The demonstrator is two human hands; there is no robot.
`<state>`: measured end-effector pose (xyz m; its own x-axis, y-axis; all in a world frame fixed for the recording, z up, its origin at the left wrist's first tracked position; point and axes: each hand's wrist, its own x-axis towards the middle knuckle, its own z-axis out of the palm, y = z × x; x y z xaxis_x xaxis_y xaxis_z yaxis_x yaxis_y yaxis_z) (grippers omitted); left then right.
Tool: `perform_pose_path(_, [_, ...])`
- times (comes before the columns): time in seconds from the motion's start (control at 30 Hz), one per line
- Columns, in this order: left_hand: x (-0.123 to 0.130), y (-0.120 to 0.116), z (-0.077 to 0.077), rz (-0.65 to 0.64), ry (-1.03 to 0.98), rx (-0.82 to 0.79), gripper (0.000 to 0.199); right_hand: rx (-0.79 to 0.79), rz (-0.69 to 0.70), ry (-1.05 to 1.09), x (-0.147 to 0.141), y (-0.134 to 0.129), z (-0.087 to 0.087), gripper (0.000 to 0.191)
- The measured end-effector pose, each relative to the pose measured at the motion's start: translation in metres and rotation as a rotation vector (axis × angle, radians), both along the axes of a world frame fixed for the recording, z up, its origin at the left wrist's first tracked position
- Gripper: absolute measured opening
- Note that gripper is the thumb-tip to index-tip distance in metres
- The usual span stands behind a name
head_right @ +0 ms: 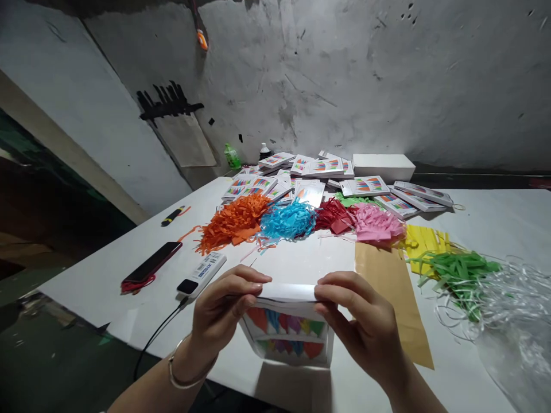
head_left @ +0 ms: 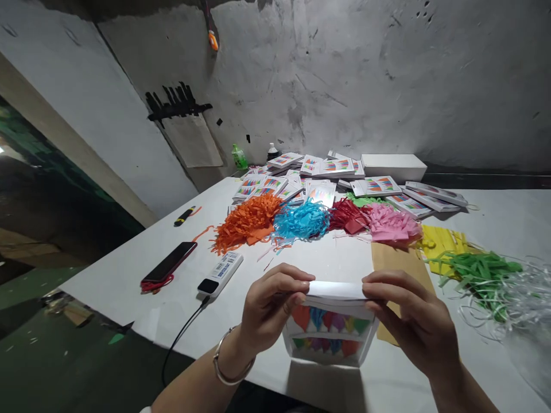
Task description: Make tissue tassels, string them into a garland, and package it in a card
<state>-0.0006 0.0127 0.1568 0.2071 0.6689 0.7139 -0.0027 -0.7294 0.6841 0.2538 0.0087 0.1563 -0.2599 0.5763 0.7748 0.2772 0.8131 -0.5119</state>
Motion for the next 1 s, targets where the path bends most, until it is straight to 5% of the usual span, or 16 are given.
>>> perform_pose_path(0.17, [-0.01,-0.003,0.031,0.021,0.105,-0.094,0.014,0.078,-0.133,0.084,-0.021,-0.018,0.009,0.035])
perform_pose_path(0.27, [-0.025,0.005,0.047,0.083,0.248,-0.104,0.006,-0.006,-0.123,0.225,-0.047,-0.024,-0.003,0.03])
perform_pose_path(0.37, [-0.042,0.021,0.047,0.033,0.395,-0.124,0.004,-0.152,-0.074,0.337,-0.069,-0.025,-0.025,0.018])
perform_pose_path(0.53, [-0.043,0.045,0.018,-0.097,0.601,-0.233,0.017,-0.385,-0.022,0.258,-0.074,-0.021,-0.067,0.015])
perform_pose_path(0.77, [0.025,0.076,-0.033,-0.018,0.824,-0.408,0.042,-0.463,-0.32,0.275,-0.056,-0.032,-0.113,0.02])
perform_pose_path(0.9, [0.066,0.109,-0.062,-0.145,1.008,-0.598,0.049,-0.551,-0.285,0.025,-0.009,-0.035,-0.123,0.02])
perform_pose_path(1.0, [0.097,0.131,-0.078,-0.295,1.071,-0.653,0.042,-0.519,-0.517,-0.259,0.043,-0.027,-0.128,0.024])
